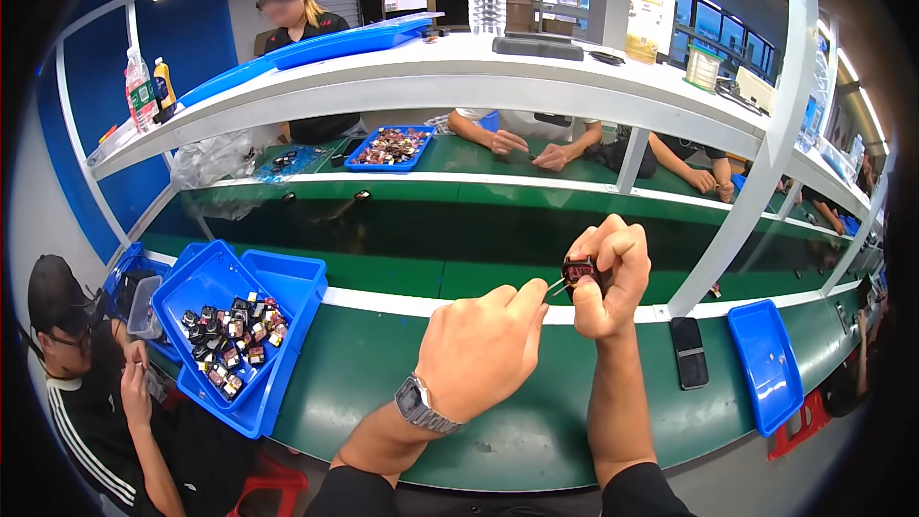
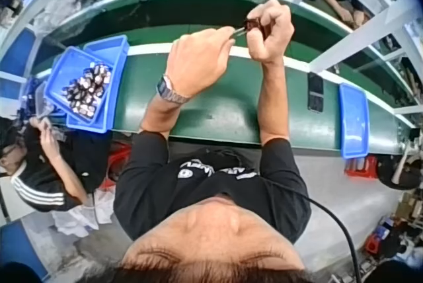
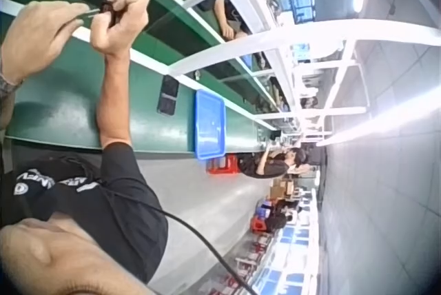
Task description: Manually assembling small electronic parts and housings at a production workbench.
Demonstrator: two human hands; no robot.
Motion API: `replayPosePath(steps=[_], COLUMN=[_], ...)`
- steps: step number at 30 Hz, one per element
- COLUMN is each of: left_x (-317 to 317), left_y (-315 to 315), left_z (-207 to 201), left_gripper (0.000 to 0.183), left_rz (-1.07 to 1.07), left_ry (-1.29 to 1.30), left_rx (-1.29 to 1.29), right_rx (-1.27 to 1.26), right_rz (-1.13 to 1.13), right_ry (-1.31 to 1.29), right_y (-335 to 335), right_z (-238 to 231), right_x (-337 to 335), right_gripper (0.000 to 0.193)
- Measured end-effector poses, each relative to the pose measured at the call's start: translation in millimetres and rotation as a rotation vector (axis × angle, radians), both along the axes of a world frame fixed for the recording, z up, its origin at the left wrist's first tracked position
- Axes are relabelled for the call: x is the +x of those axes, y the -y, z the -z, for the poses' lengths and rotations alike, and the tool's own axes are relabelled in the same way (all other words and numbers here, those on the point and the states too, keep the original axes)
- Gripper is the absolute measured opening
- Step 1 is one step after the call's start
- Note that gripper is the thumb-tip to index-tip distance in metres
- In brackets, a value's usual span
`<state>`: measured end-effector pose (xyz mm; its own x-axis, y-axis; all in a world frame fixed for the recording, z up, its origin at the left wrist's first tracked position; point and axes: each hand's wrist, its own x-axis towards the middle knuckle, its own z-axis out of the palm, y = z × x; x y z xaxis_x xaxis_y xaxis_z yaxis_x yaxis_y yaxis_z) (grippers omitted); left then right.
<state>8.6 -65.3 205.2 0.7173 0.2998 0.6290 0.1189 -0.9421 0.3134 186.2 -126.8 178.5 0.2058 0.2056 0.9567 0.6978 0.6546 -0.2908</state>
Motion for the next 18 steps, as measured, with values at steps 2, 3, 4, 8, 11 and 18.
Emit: replayPosePath(steps=[2, 3, 4, 8, 11, 18], left_x=[-1.3, -1.8, -2.2, -4.2, -5.3, -11.6], left_y=[2.5, 3.2, 3.9, 6.0, 4.9, 9.2], left_z=[-0.2, -1.5, -2.9, -6.0, -8.3, -23.9], left_gripper=[0.022, 0.022, 0.022, 0.023, 0.019, 0.011], left_rz=[-0.038, -0.046, -0.05, -0.072, -0.073, -0.105], left_ry=[-0.009, -0.006, -0.021, -0.092, -0.097, -0.202], left_rx=[0.024, 0.024, 0.044, 0.088, 0.102, 0.161], right_rx=[0.019, 0.04, 0.041, 0.041, 0.068, 0.099], right_rz=[0.013, 0.027, 0.019, 0.007, 0.001, 0.111], right_ry=[0.032, 0.059, 0.064, 0.066, 0.066, 0.232], right_y=[0.2, -0.4, -0.7, -0.1, -1.4, -3.1], right_z=[1.6, 2.0, 1.2, 1.1, 0.9, -2.8], right_x=[0.7, 0.4, -0.2, -2.8, -3.3, -11.6], right_gripper=[0.024, 0.025, 0.025, 0.025, 0.024, 0.025])
